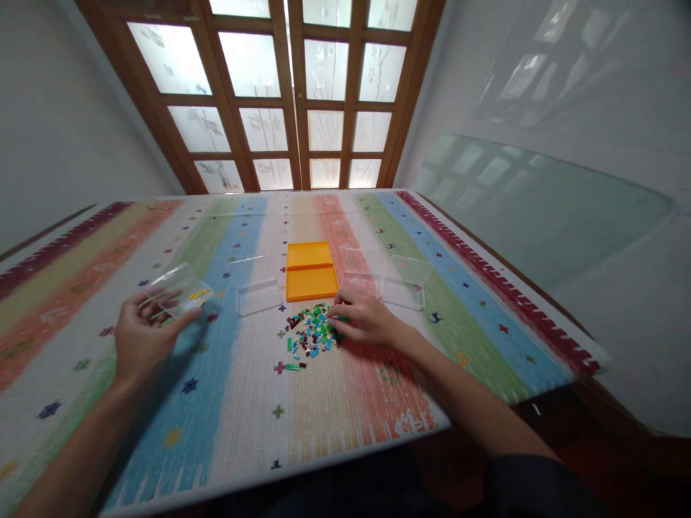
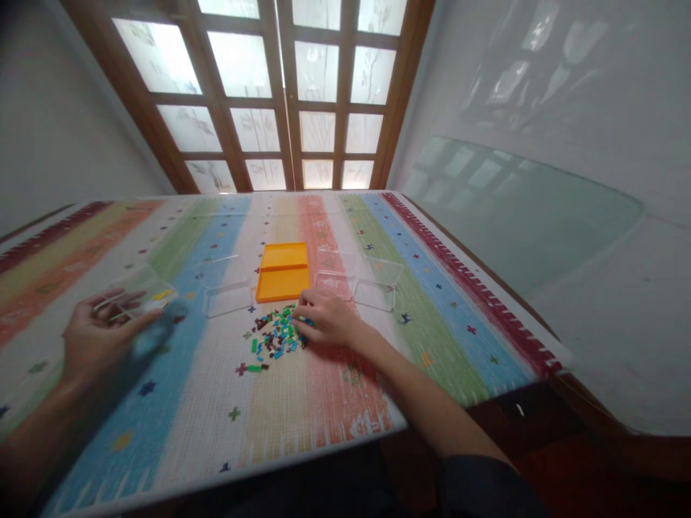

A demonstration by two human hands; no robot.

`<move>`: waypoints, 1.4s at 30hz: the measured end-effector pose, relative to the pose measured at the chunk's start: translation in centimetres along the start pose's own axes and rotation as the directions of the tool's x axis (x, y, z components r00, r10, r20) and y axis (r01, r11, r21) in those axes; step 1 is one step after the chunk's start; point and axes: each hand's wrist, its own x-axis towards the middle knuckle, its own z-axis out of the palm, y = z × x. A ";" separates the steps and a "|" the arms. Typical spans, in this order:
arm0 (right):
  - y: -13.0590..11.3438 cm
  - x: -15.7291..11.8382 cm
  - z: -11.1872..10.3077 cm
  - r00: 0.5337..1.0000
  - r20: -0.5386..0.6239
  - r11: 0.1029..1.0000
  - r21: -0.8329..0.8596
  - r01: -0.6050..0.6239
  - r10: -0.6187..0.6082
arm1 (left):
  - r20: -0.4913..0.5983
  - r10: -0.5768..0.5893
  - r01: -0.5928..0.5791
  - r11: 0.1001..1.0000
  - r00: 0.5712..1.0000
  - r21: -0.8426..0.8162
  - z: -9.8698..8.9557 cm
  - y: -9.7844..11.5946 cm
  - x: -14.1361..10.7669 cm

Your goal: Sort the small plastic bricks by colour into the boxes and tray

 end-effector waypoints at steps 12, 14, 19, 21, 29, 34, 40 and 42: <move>0.6 0.0 0.5 0.989 -0.141 0.996 -0.077 -0.045 0.034 | 0.169 -0.078 0.026 0.956 0.983 0.291 -1.7 -1.2 1.8; 0.7 0.0 0.5 0.988 -0.148 0.995 -0.083 -0.048 0.036 | 0.225 -0.017 -0.056 0.947 0.974 0.317 -1.8 -1.9 2.2; 0.9 0.0 0.6 0.985 -0.169 0.993 -0.117 -0.030 0.010 | 0.264 -0.187 0.027 0.859 0.946 0.512 -1.5 -2.6 2.3; 1.0 0.0 0.7 0.985 -0.174 0.990 -0.135 -0.028 0.004 | 0.252 -0.248 0.063 0.817 0.935 0.573 -1.3 -2.3 2.0; 1.0 -0.2 0.8 0.990 -0.137 0.982 -0.181 -0.061 0.036 | 0.278 -0.231 -0.030 0.718 0.932 0.696 -1.1 -2.0 1.4; 0.7 -0.2 0.6 0.992 -0.121 0.977 -0.202 -0.059 0.035 | 0.284 -0.112 -0.153 0.629 0.952 0.762 -1.2 -1.9 0.5; 0.3 -0.2 1.0 0.997 -0.074 0.973 -0.229 -0.032 0.016 | 0.433 0.284 -0.516 0.390 0.856 0.763 0.8 -0.2 -2.7; 0.3 -0.2 1.1 0.998 -0.054 0.973 -0.227 -0.030 0.018 | 0.434 0.340 -0.540 0.343 0.834 0.769 1.6 0.2 -3.1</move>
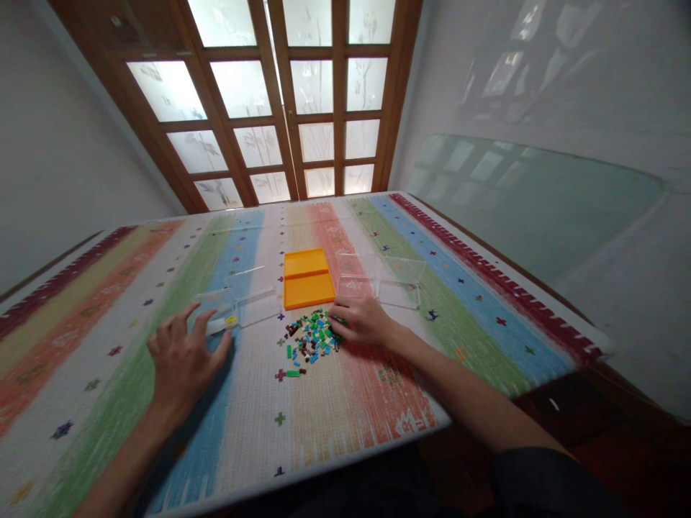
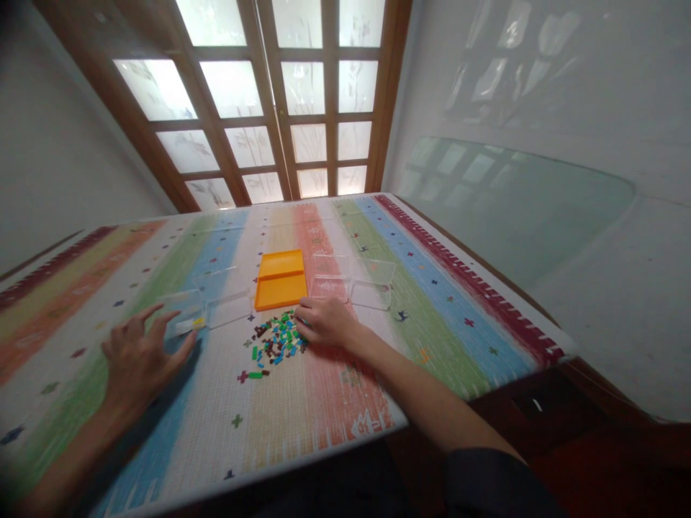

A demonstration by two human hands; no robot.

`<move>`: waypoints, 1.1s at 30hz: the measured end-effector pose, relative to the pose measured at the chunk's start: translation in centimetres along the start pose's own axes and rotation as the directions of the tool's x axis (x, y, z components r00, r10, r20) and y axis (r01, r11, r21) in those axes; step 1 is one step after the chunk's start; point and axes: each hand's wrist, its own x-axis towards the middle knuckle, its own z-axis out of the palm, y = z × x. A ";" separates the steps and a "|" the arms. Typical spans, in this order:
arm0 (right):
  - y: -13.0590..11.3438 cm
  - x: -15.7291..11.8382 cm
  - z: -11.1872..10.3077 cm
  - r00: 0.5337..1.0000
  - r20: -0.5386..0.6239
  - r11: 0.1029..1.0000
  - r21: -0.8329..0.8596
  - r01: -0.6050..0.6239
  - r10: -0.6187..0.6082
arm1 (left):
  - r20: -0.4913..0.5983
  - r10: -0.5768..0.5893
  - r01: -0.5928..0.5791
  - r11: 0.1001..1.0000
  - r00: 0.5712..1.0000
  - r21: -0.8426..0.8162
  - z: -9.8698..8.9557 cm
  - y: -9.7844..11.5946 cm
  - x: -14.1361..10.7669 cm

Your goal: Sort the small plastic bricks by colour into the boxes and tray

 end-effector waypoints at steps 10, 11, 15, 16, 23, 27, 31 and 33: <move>-0.2 0.1 -0.2 0.999 0.021 1.000 -0.010 0.025 -0.025 | 0.071 0.069 -0.063 0.995 0.995 -0.083 2.0 -2.7 1.0; -0.2 0.1 -0.2 0.999 0.020 1.000 -0.010 0.029 -0.028 | 0.092 0.068 -0.059 0.994 0.993 -0.093 2.0 -3.0 0.9; -0.2 0.0 -0.2 0.999 0.011 0.999 -0.009 0.030 -0.030 | 0.152 0.087 -0.071 0.992 0.985 -0.106 2.0 -3.6 0.5; -0.2 0.0 -0.2 1.000 0.006 1.000 -0.007 0.029 -0.029 | 0.154 0.086 -0.070 0.992 0.984 -0.107 2.1 -3.7 0.5; -0.1 -0.1 0.0 1.000 -0.003 1.000 0.026 0.015 -0.014 | 0.197 0.030 0.012 0.978 0.980 -0.208 2.0 -4.0 0.6; -0.2 0.0 -0.1 0.999 -0.022 0.999 0.021 0.027 -0.027 | 0.232 -0.081 0.138 0.961 0.969 -0.242 1.4 -3.6 0.7; -0.3 0.1 -0.3 1.000 -0.005 1.000 0.027 0.013 -0.013 | 0.235 -0.074 0.138 0.953 0.969 -0.270 1.2 -3.3 0.8; -0.3 0.0 -0.3 1.000 0.004 1.000 0.023 0.005 -0.005 | 0.236 -0.049 0.115 0.954 0.970 -0.276 1.3 -3.3 0.8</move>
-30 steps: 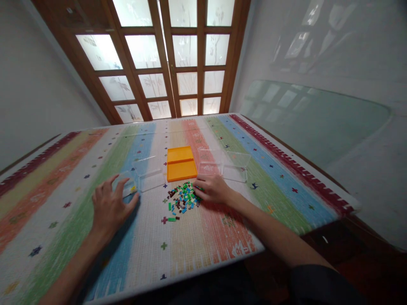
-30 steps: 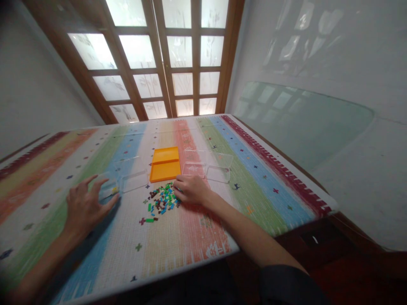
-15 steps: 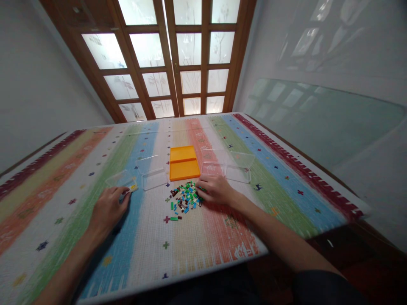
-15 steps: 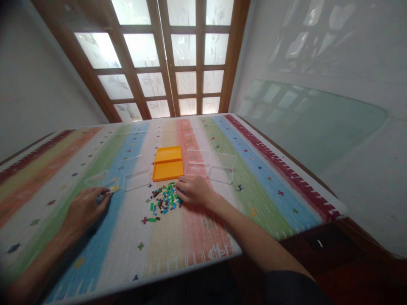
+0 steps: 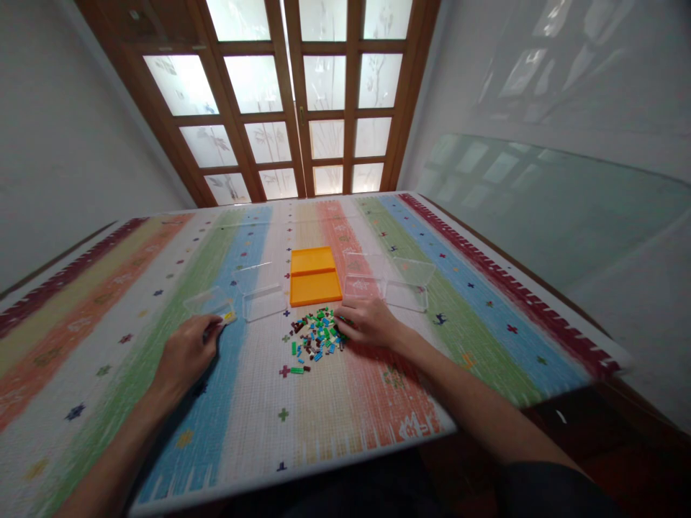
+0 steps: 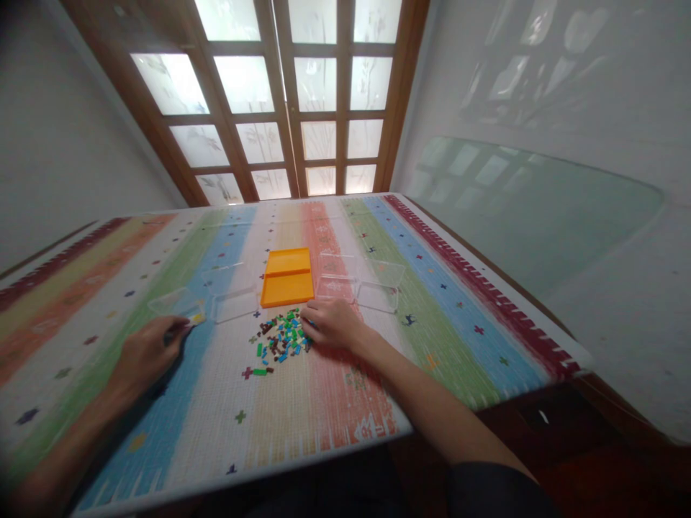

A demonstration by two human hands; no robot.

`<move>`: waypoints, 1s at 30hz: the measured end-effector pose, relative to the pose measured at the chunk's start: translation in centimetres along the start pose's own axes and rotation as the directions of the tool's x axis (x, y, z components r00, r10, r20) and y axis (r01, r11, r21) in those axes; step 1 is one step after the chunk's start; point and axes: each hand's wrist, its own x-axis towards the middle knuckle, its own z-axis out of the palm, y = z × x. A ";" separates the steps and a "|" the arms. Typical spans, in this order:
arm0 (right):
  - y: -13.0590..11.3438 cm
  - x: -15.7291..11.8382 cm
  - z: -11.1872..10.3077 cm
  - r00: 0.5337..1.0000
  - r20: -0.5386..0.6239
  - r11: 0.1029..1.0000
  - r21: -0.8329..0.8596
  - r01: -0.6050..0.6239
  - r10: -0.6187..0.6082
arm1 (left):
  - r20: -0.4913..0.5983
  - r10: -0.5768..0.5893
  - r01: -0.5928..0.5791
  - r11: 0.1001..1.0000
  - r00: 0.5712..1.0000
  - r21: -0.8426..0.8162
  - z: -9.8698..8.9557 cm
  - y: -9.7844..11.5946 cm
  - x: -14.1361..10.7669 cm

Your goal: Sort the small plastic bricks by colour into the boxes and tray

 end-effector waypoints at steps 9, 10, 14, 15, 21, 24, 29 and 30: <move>0.1 0.0 -0.1 1.000 -0.002 1.000 0.001 0.017 -0.017 | 0.046 0.045 -0.049 0.996 0.998 0.078 -0.2 -0.3 0.0; 0.1 0.0 -0.1 1.000 -0.001 1.000 0.001 0.019 -0.019 | 0.057 0.048 -0.054 0.993 0.997 0.102 -0.3 -0.3 0.0; 0.1 -0.1 -0.1 1.000 0.002 1.000 0.013 0.009 -0.009 | 0.124 0.056 -0.075 0.985 0.991 0.157 -0.6 -0.1 0.0; 0.1 -0.1 -0.1 1.000 0.001 1.000 0.015 0.006 -0.006 | 0.132 0.057 -0.078 0.984 0.990 0.158 -0.7 -0.1 0.0; 0.1 -0.1 -0.1 1.000 -0.016 1.000 -0.001 0.024 -0.024 | 0.144 0.069 -0.090 0.985 0.987 0.147 -0.7 -0.4 -0.1; 0.1 -0.1 -0.2 1.000 -0.012 1.000 0.000 0.025 -0.025 | 0.138 0.073 -0.094 0.985 0.988 0.146 -0.6 -0.4 -0.1; 0.1 -0.1 0.0 0.999 -0.028 0.999 -0.004 0.032 -0.032 | 0.138 0.084 -0.101 0.987 0.987 0.122 -0.7 -0.1 0.1; 0.1 -0.1 0.0 0.999 -0.033 0.999 -0.006 0.033 -0.033 | 0.138 0.084 -0.100 0.988 0.987 0.118 -0.7 0.0 0.1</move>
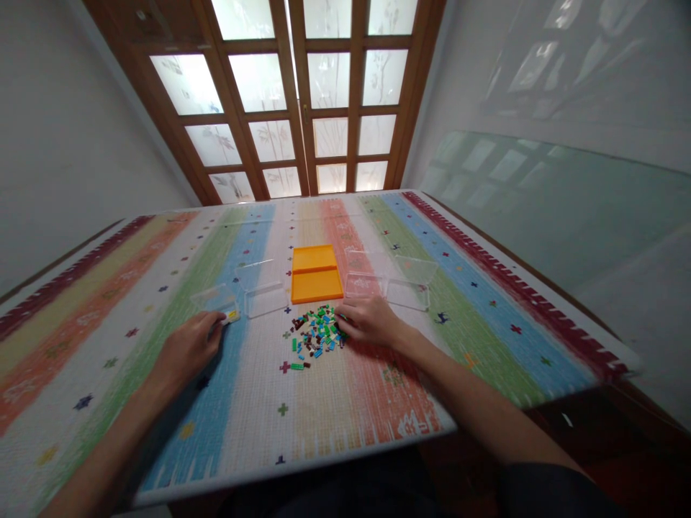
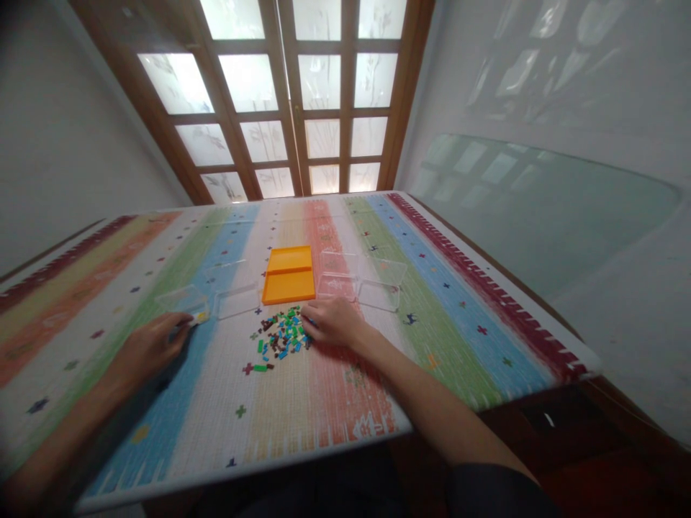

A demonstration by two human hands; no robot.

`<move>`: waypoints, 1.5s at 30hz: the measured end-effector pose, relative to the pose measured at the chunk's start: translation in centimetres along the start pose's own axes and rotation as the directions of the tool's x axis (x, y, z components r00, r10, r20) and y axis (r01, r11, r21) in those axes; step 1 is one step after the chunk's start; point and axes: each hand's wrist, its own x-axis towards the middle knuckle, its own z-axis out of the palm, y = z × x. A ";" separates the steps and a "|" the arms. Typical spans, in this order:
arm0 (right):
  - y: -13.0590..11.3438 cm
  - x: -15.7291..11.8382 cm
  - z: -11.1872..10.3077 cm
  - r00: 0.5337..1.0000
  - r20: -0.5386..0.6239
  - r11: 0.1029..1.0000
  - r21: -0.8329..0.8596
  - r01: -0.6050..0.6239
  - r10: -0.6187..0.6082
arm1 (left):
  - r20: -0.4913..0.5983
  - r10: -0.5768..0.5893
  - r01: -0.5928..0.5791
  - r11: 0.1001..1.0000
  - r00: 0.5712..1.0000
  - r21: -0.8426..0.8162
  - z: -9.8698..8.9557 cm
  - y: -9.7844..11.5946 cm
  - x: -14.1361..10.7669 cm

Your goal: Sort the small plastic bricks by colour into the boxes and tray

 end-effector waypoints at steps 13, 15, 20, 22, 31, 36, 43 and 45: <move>0.1 0.0 -0.4 0.998 0.030 0.999 0.012 -0.053 0.053 | -0.100 0.163 -0.159 0.986 0.981 0.050 0.1 1.8 1.3; 0.1 0.0 -0.4 0.997 0.038 0.998 0.003 -0.063 0.063 | -0.084 0.217 -0.212 0.975 0.973 0.063 0.5 2.4 1.8; 0.3 0.0 -0.4 0.997 0.031 0.997 -0.003 -0.073 0.073 | -0.047 0.296 -0.291 0.952 0.954 0.097 1.5 3.5 3.0; 0.4 -0.1 -0.4 0.997 0.028 0.997 -0.002 -0.075 0.075 | -0.037 0.306 -0.301 0.949 0.951 0.091 1.8 3.7 3.3; 0.3 -0.1 -0.4 0.998 0.010 0.998 0.002 -0.065 0.065 | -0.053 0.340 -0.336 0.939 0.939 0.071 1.8 3.8 3.7; 0.1 0.1 -0.7 0.991 -0.062 0.987 0.120 -0.108 0.116 | -0.207 0.472 -0.452 0.881 0.857 0.140 0.7 4.1 3.8; -0.1 0.7 -1.1 0.912 -0.002 0.669 0.680 -0.299 0.410 | -0.346 0.620 -0.617 0.776 0.704 0.133 -1.5 7.7 3.0; -0.3 0.7 -0.9 0.889 0.082 0.540 0.768 -0.344 0.450 | -0.369 0.650 -0.663 0.740 0.664 0.110 -1.8 9.1 2.8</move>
